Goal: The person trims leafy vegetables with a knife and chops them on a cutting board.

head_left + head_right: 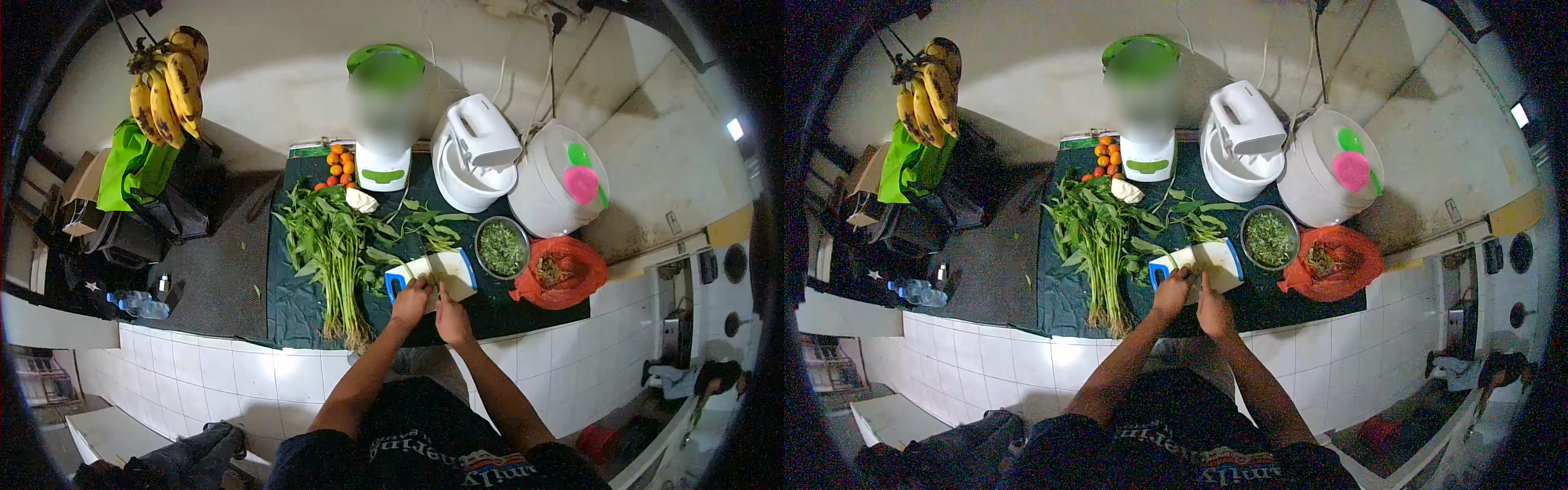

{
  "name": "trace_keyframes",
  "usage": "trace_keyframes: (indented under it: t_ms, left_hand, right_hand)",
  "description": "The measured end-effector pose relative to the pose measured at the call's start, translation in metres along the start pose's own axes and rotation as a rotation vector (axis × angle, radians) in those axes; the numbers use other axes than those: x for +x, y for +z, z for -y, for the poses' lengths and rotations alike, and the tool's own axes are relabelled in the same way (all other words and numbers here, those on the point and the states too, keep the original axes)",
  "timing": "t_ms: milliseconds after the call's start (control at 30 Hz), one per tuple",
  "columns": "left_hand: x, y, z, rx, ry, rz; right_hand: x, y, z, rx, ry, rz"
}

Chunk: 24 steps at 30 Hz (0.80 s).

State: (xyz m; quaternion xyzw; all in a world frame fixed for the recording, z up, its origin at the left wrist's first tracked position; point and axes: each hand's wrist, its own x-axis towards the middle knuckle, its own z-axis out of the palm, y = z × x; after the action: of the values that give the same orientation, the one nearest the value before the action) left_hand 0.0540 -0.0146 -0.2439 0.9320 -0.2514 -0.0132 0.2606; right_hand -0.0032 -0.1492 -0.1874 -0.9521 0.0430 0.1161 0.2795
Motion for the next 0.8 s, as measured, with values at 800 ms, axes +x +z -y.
trace_keyframes:
  t_ms: [800]
  left_hand:
    - [0.014, -0.007, 0.012, -0.462, -0.171, 0.005]
  right_hand:
    - [0.018, 0.009, 0.004, 0.108, 0.034, 0.022]
